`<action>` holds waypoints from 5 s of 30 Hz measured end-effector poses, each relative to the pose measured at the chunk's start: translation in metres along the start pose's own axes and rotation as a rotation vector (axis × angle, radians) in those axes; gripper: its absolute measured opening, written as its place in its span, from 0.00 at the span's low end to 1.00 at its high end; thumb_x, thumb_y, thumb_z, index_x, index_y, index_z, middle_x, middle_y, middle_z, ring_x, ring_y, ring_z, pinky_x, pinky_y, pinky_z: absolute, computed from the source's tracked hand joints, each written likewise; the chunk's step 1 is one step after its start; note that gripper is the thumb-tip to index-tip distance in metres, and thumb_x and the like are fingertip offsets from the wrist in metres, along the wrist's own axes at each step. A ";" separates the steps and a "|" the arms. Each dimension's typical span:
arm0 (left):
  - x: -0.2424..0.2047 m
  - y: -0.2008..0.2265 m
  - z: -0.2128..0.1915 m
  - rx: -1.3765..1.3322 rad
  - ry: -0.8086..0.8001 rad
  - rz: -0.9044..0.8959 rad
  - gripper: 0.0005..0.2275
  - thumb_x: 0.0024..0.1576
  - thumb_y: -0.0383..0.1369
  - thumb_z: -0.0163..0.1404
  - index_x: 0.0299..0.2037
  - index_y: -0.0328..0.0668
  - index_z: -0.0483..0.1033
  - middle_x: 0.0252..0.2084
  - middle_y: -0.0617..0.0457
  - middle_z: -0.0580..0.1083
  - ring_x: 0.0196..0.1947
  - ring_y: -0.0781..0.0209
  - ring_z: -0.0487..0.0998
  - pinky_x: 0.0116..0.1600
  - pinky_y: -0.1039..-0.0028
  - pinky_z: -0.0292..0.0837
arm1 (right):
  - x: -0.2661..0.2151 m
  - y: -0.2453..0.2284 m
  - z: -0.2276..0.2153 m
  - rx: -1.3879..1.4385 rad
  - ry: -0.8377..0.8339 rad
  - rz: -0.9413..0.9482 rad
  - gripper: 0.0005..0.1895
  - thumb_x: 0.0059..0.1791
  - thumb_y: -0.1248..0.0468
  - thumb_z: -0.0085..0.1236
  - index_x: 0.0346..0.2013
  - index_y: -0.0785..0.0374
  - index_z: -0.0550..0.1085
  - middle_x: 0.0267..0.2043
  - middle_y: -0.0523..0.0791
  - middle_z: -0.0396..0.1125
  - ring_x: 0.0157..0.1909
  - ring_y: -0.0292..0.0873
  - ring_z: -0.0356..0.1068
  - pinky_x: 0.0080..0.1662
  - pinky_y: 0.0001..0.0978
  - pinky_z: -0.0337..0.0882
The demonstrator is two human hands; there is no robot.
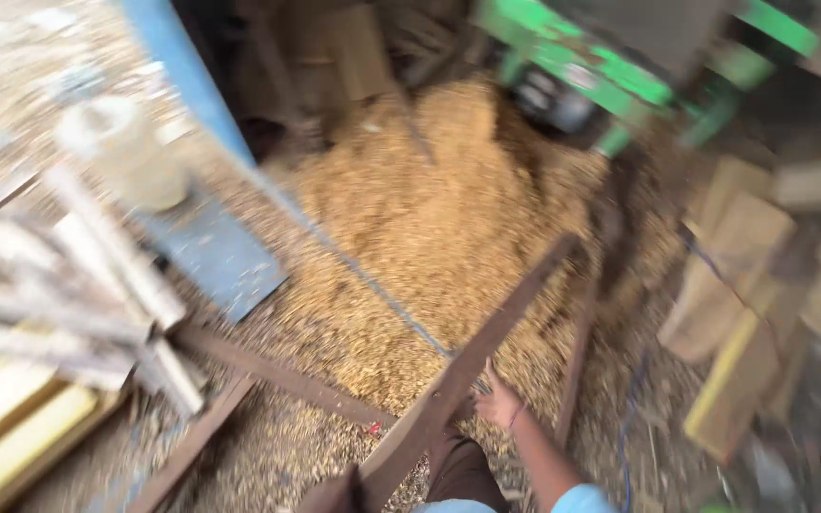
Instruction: Feeding long wooden planks through an industrial jointer machine to flatten and square the edges.
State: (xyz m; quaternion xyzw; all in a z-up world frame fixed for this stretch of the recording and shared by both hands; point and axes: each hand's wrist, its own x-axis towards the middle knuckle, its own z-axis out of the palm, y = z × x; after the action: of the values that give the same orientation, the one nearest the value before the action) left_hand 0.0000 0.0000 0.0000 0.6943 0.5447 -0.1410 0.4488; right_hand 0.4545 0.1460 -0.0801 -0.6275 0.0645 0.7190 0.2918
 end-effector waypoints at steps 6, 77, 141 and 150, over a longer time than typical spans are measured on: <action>-0.098 0.102 -0.124 -0.095 0.079 -0.144 0.30 0.44 0.48 0.65 0.50 0.39 0.68 0.37 0.39 0.78 0.39 0.37 0.81 0.47 0.54 0.78 | 0.028 0.069 0.083 0.134 -0.158 0.005 0.37 0.42 0.37 0.63 0.58 0.54 0.70 0.51 0.47 0.70 0.54 0.53 0.69 0.56 0.57 0.71; -0.055 -0.149 -0.091 -2.334 1.330 -0.821 0.20 0.62 0.41 0.53 0.58 0.37 0.67 0.42 0.47 0.74 0.33 0.62 0.78 0.36 0.73 0.80 | 0.050 -0.047 0.004 -0.694 0.079 0.132 0.37 0.52 0.44 0.53 0.70 0.54 0.54 0.66 0.48 0.59 0.71 0.57 0.59 0.67 0.51 0.65; 0.422 0.048 -0.385 0.145 0.045 -0.176 0.43 0.47 0.59 0.60 0.69 0.42 0.64 0.60 0.37 0.76 0.63 0.43 0.76 0.65 0.59 0.72 | 0.007 0.084 -0.084 0.246 0.360 -0.189 0.22 0.49 0.52 0.62 0.48 0.68 0.74 0.37 0.52 0.73 0.37 0.50 0.75 0.32 0.42 0.73; 0.478 0.354 -0.548 -0.149 0.301 0.372 0.49 0.56 0.61 0.47 0.77 0.33 0.37 0.75 0.26 0.46 0.72 0.28 0.54 0.71 0.43 0.56 | -0.035 0.146 -0.005 0.052 0.526 -0.040 0.27 0.48 0.46 0.62 0.47 0.67 0.77 0.41 0.51 0.78 0.44 0.46 0.80 0.42 0.41 0.80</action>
State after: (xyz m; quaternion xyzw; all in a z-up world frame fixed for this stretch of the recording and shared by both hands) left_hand 0.3270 0.7248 0.1441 0.7608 0.4771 0.0895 0.4307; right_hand 0.3875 0.0114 -0.0881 -0.7862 0.1442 0.5234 0.2952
